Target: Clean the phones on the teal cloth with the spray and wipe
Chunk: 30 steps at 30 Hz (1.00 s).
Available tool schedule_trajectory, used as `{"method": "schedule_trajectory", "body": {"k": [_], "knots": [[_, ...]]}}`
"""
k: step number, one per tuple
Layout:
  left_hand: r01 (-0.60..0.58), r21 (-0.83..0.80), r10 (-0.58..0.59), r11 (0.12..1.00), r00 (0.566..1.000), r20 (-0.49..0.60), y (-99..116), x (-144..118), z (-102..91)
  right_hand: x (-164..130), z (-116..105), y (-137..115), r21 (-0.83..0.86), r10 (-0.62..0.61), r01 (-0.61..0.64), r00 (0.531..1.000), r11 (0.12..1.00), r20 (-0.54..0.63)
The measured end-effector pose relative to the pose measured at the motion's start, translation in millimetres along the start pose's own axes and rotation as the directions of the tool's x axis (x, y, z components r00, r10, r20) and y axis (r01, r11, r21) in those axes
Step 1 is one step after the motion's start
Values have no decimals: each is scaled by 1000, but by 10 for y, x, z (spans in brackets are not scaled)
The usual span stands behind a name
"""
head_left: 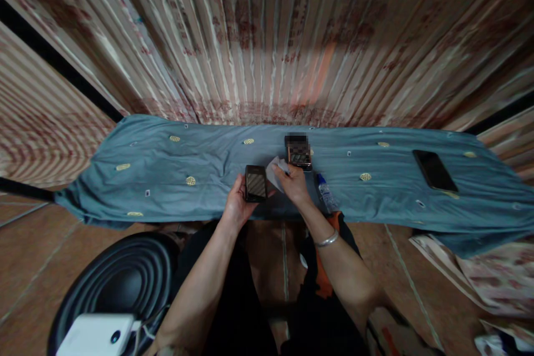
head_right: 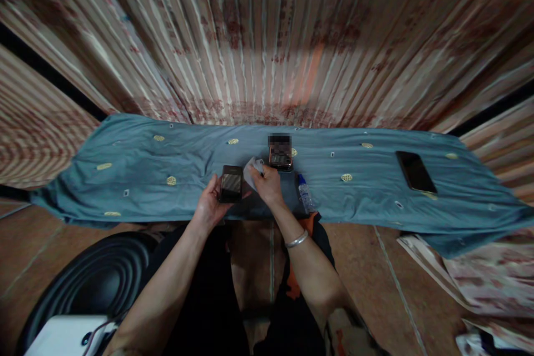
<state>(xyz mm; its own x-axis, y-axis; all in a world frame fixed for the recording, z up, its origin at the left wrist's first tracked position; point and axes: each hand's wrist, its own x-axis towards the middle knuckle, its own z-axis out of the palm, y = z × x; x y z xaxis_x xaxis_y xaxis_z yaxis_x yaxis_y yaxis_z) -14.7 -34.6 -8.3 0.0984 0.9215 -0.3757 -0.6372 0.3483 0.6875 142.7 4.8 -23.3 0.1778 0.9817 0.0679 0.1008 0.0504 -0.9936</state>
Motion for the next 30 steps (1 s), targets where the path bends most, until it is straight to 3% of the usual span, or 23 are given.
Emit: {"method": "schedule_trajectory", "body": {"k": [3, 6, 8, 11, 18, 23, 26, 30], "knots": [[42, -37, -41, 998, 999, 29, -32, -26, 32, -10, -65, -27, -153, -167, 162, 986, 975, -20], [30, -4, -30, 1000, 1000, 6, -74, -13, 57, -94, -10, -43, -258, -304, 356, 927, 898, 220], [11, 38, -11, 999, 1000, -13, -92, 9, 57, -165, 65, -31, -279, -325, 448, 860, 849, 393], [-18, 103, 18, 995, 1000, -8, -96, 41, 28, -256, 155, -3, -304, -317, 519, 793, 799, 521], [-120, 154, 127, 981, 991, -34, -12, 75, -25, -442, 197, -4, -297, -369, 658, 676, 692, 638], [-12, 12, 14, 1000, 992, -128, 107, 29, -5, -595, 200, 27, -239, -440, 759, 570, 606, 694], [-15, -89, 2, 996, 989, -149, 145, 11, 9, -653, 176, 42, -199, -457, 796, 511, 572, 728], [-41, -123, 20, 992, 986, -163, 104, 0, 44, -634, 129, 45, -206, -454, 804, 504, 558, 735]]}}
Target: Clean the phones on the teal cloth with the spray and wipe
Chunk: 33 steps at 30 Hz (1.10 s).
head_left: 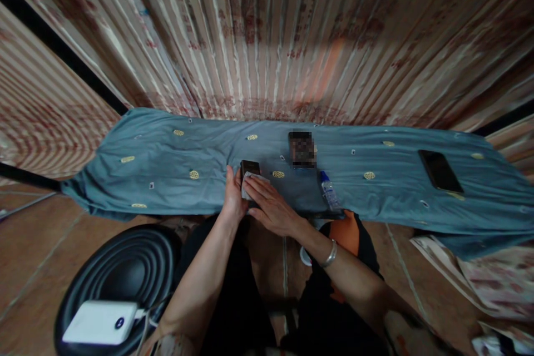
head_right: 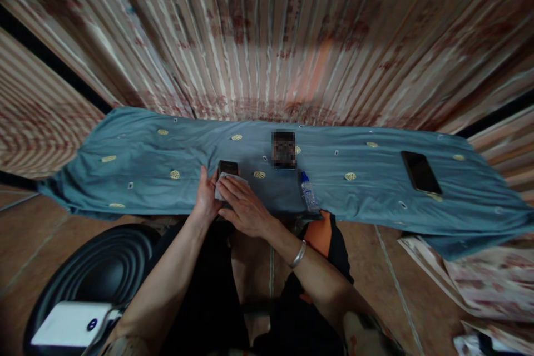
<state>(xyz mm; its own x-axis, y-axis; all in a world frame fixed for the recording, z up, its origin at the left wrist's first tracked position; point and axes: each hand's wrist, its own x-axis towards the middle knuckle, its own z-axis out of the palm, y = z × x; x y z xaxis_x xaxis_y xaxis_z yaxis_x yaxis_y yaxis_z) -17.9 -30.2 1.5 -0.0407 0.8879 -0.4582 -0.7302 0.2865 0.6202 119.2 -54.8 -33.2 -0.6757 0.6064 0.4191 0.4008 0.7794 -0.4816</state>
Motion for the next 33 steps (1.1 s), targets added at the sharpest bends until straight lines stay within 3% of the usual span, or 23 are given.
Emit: {"method": "schedule_trajectory", "body": {"k": [8, 20, 26, 33], "knots": [[-209, 152, 181, 966, 967, 178, -250, -15, 46, 89, -142, 197, -19, 166, -169, 980, 985, -107], [-132, 94, 116, 987, 980, 161, -198, -53, 110, 98, -139, 331, 146, 366, -341, 907, 929, -208], [-150, 110, 129, 983, 976, 175, -224, -55, 125, 92, -57, 227, 57, 246, -239, 952, 969, -183], [-183, 110, 176, 977, 982, 71, -113, 54, 58, 80, 29, 18, 27, 104, -102, 991, 994, -86]]}}
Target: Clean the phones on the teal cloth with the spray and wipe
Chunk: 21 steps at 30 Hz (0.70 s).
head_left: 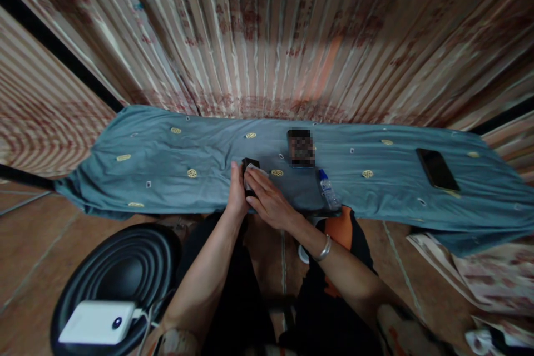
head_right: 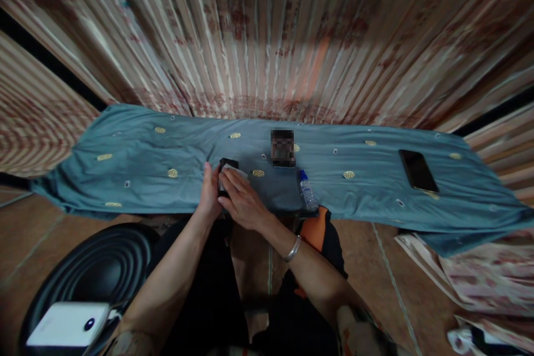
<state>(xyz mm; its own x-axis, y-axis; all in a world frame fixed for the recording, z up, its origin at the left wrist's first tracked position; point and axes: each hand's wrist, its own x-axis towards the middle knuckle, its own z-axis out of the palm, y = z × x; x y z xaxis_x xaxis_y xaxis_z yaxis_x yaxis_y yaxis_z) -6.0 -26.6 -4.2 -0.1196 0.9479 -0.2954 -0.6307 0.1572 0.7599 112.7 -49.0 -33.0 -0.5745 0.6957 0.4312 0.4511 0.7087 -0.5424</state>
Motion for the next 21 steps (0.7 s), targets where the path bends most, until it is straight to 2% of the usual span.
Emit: {"method": "schedule_trajectory", "body": {"k": [6, 9, 12, 15, 17, 21], "knots": [[22, -49, -24, 999, 999, -33, 114, 69, -87, -31, 53, -72, -26, -71, 71, 997, 997, -3], [62, -99, -67, 993, 996, -53, 115, 101, -105, -34, 55, -64, -16, -51, 50, 998, 999, -37], [93, -139, -102, 986, 993, -55, 68, 134, -108, -37, 45, -34, 20, 35, -33, 997, 999, -70], [71, -152, -83, 986, 994, -76, -13, 144, -111, -32, 49, 15, 72, 147, -141, 985, 987, -93], [62, -153, -77, 986, 993, -93, -69, 130, -110, -13, 63, 54, 115, 225, -212, 968, 970, -109], [118, -170, -131, 978, 989, -68, -143, 100, -87, 48, 91, 121, 197, 357, -328, 925, 924, -134]]}}
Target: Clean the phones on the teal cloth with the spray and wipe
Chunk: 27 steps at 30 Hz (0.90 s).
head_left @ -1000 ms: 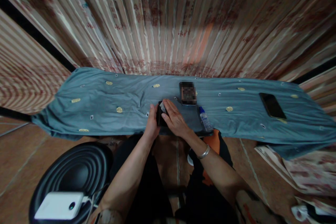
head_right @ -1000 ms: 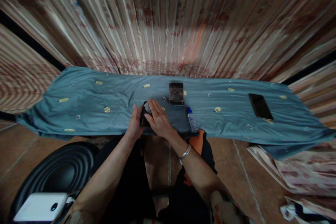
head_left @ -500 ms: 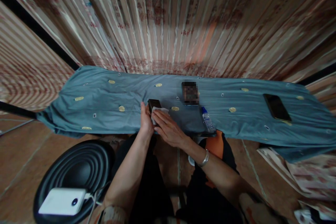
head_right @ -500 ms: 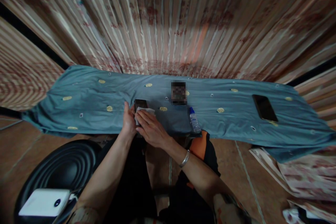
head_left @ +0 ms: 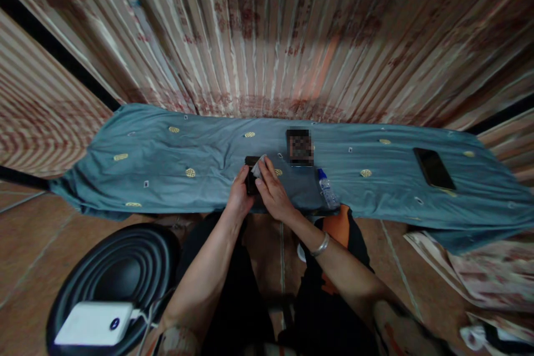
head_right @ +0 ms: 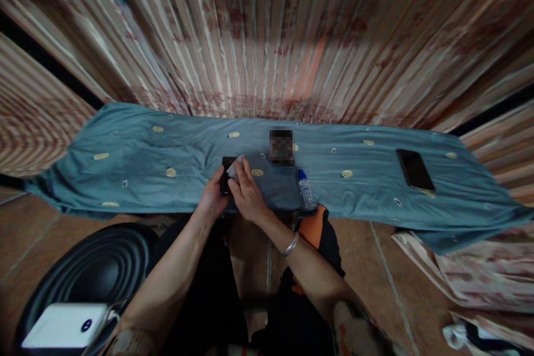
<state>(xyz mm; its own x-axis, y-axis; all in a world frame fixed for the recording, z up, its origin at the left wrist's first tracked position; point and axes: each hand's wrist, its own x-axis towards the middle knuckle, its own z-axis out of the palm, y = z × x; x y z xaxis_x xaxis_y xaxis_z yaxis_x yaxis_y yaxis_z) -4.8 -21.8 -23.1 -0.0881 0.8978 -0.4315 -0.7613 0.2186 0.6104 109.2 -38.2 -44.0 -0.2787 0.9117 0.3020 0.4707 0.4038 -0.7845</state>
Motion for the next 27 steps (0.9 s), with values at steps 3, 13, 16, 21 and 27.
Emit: {"method": "schedule_trajectory", "body": {"k": [3, 13, 16, 21, 27], "knots": [[5, -38, -5, 999, 1000, -9, 5, 33, 16, 26, 7, 6, 46, 35, -35, 999, 998, -4], [-19, -34, 19, 999, 1000, -2, 214, 161, -40, -133, -80, 47, 93, -109, 101, 991, 991, 77], [-12, -9, 13, 1000, 999, 49, 207, 113, -27, -126, -115, 43, 30, -149, 147, 988, 989, 46], [-8, 55, 4, 998, 997, 79, 160, 38, 20, -80, -95, -24, -112, -254, 255, 967, 960, 20], [-28, 64, 26, 998, 999, 36, 140, -41, 83, -78, -82, -113, -211, -347, 353, 936, 912, 63]]}}
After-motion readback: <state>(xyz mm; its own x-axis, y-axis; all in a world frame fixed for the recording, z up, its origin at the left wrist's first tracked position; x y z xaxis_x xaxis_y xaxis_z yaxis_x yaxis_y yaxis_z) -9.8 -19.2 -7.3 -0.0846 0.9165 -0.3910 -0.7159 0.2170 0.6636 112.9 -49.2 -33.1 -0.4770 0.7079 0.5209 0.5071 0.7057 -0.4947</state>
